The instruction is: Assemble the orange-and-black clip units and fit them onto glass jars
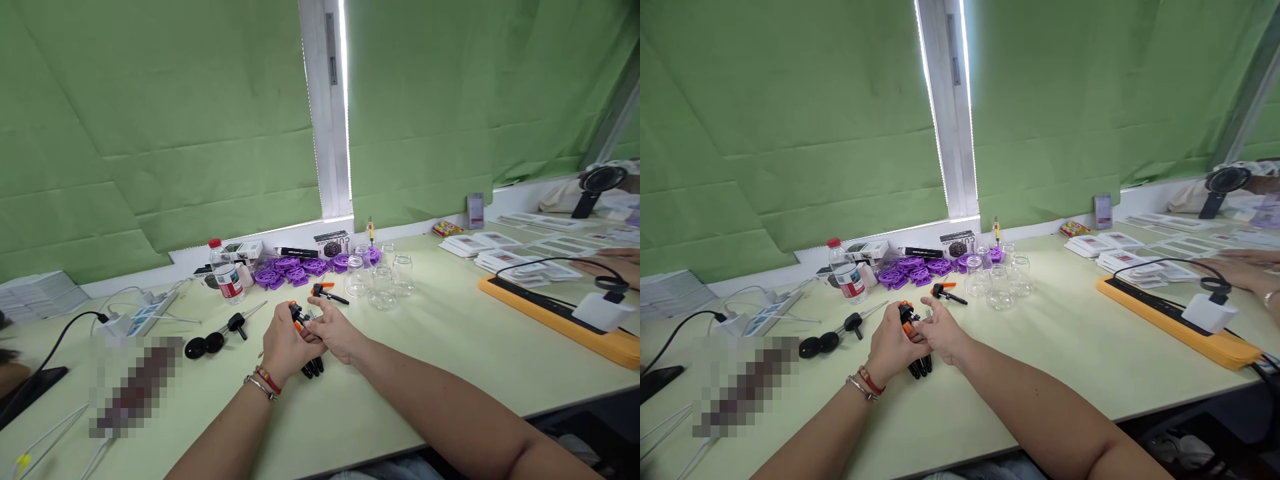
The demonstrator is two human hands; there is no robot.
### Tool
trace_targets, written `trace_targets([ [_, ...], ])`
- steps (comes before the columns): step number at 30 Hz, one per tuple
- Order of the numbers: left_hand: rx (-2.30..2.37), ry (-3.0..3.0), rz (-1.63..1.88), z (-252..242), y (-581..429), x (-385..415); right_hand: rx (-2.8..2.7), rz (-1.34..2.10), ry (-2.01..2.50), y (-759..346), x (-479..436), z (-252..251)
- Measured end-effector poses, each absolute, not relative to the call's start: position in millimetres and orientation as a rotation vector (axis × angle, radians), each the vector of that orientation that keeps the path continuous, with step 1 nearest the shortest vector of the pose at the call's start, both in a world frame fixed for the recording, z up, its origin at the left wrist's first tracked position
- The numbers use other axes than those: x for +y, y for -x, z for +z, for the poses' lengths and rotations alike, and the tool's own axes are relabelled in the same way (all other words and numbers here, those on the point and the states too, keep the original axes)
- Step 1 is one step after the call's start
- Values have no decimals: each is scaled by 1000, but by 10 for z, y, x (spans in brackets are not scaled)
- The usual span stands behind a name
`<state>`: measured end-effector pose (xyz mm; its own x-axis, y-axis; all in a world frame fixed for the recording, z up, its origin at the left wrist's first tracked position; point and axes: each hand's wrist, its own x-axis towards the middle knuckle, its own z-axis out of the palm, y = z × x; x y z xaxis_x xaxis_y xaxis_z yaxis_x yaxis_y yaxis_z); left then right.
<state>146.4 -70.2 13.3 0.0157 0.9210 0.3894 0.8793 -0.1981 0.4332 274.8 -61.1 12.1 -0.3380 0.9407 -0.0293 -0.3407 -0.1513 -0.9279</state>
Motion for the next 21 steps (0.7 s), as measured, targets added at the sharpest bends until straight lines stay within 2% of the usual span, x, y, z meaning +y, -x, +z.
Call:
trace_targets([
  [21, 1886, -2477, 999, 116, -1467, -726, -1318, 1720, 753, -2802, -523, 41],
])
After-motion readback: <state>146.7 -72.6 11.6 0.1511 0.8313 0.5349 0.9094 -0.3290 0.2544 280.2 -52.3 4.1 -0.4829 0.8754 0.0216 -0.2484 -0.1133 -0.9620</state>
